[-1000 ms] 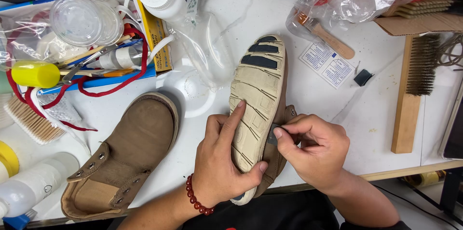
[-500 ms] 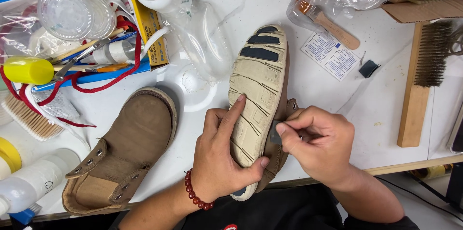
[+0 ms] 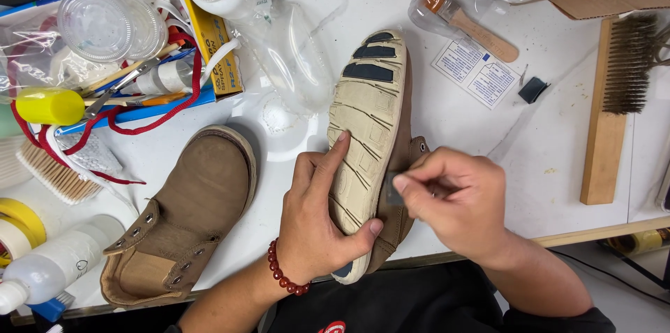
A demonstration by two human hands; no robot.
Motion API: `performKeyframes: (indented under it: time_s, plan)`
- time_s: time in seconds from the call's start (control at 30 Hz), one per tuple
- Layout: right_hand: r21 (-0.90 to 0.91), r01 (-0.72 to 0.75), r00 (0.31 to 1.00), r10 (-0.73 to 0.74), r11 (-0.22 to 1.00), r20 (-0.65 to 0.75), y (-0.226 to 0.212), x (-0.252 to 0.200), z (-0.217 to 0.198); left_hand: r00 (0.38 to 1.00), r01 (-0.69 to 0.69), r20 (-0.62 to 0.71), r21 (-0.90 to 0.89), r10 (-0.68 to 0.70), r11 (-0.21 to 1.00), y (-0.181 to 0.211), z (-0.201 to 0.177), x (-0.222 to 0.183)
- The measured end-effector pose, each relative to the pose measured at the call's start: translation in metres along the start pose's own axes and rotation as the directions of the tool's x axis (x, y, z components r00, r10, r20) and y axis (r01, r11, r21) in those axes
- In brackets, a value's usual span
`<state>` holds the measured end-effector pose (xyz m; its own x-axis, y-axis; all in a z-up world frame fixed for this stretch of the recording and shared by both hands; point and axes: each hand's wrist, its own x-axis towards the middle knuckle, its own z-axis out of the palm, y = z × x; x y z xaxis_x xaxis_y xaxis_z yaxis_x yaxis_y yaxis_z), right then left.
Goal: The person uses a small blade to scrape the edges of a shoe sole and the side of the shoe upper. They then turn the shoe over and continue scraping the other side of the sole and upper.
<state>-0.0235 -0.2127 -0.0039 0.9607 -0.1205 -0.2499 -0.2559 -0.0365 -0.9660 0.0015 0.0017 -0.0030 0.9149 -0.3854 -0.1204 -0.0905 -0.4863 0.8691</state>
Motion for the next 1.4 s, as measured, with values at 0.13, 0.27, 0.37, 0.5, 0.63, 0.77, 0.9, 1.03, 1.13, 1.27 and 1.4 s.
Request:
performKeyframes:
  time_s: [0.13,0.27,0.37,0.5,0.63,0.77,0.9,1.03,1.13,1.27,1.4]
  plan:
    - [0.534,0.116,0.991,-0.063,0.838,-0.117,0.006,0.006,-0.017,1.000,-0.026,0.005,-0.031,0.026,0.999,-0.004,-0.004,0.000]
    - [0.404,0.184,0.981,-0.139,0.896,-0.139,0.008,0.003,-0.019,0.999,-0.024,0.031,-0.183,0.031,0.983,-0.008,-0.011,-0.002]
    - [0.214,0.277,0.956,-0.246,0.937,-0.162,0.003,-0.002,-0.021,0.998,0.002,0.065,-0.269,0.016,0.963,-0.007,-0.016,-0.002]
    - [-0.348,0.548,0.814,-0.580,0.761,0.012,-0.020,0.006,-0.023,0.994,0.018,0.105,-0.266,0.010,0.964,-0.004,-0.024,-0.004]
    - [-0.610,0.698,0.681,-0.609,0.375,0.406,-0.062,0.011,-0.023,0.989,0.066,0.142,-0.226,-0.034,0.972,0.002,-0.030,-0.005]
    - [-0.476,0.812,0.568,-0.646,0.338,0.509,-0.065,0.029,-0.015,0.986,0.071,0.163,-0.187,-0.040,0.980,0.006,-0.032,-0.003]
    - [-0.460,0.802,0.589,-0.637,0.382,0.498,-0.056,0.028,-0.010,0.982,0.093,0.180,-0.183,-0.059,0.979,0.006,-0.032,-0.002]
    - [-0.472,0.795,0.600,-0.602,0.380,0.527,-0.053,0.027,-0.014,0.981,0.094,0.184,-0.185,-0.059,0.978,0.005,-0.031,-0.002]
    - [-0.454,0.810,0.585,-0.566,0.370,0.582,-0.058,0.028,-0.011,0.983,0.087,0.177,-0.187,-0.054,0.978,0.006,-0.032,-0.003]
    - [-0.521,0.800,0.597,-0.483,0.297,0.641,-0.069,0.021,-0.006,0.982,0.097,0.178,-0.176,-0.066,0.979,0.006,-0.032,-0.002]
    - [-0.542,0.798,0.599,-0.450,0.265,0.662,-0.073,0.018,-0.005,0.981,0.105,0.178,-0.182,-0.072,0.978,0.006,-0.033,-0.002]
